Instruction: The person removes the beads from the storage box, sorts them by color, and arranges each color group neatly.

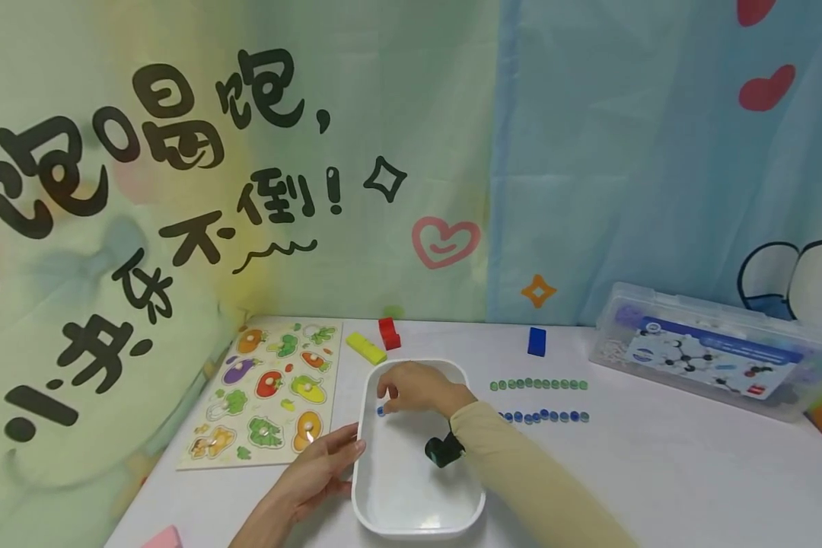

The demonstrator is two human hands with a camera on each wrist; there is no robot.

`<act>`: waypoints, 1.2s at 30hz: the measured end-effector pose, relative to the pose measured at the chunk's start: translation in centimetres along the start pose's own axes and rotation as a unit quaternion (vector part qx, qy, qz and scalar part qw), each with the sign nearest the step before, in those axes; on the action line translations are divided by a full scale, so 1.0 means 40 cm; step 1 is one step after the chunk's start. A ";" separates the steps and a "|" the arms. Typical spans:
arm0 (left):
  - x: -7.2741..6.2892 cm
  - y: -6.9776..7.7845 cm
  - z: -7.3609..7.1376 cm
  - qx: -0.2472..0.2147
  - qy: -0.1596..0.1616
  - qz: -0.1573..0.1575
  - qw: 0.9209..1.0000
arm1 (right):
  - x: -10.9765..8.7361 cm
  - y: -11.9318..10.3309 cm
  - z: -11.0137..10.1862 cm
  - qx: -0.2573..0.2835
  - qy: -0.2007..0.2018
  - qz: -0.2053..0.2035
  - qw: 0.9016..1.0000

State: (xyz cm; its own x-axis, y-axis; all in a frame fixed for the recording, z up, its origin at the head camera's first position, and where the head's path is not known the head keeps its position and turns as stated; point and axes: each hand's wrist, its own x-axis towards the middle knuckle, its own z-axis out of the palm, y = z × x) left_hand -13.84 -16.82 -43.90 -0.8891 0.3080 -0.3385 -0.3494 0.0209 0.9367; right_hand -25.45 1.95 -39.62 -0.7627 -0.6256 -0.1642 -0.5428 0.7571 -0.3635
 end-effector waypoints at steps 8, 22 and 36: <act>0.002 -0.005 -0.006 -0.010 -0.013 0.011 1.000 | 0.031 -0.024 0.047 -0.057 0.019 0.010 0.998; 0.001 -0.003 -0.006 -0.010 -0.011 0.009 1.000 | 0.024 -0.027 0.049 -0.063 0.035 -0.001 0.997; 0.003 -0.003 -0.001 0.005 0.004 0.004 1.000 | -0.167 0.111 -0.133 0.047 0.076 -0.067 0.994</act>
State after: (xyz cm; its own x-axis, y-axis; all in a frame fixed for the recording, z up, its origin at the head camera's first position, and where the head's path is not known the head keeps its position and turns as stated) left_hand -13.91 -16.82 -44.04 -0.8941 0.3001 -0.3323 -0.3402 0.0273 0.9400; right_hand -24.64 10.50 -35.25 -0.7334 -0.6792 0.0287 -0.6135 0.6432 -0.4582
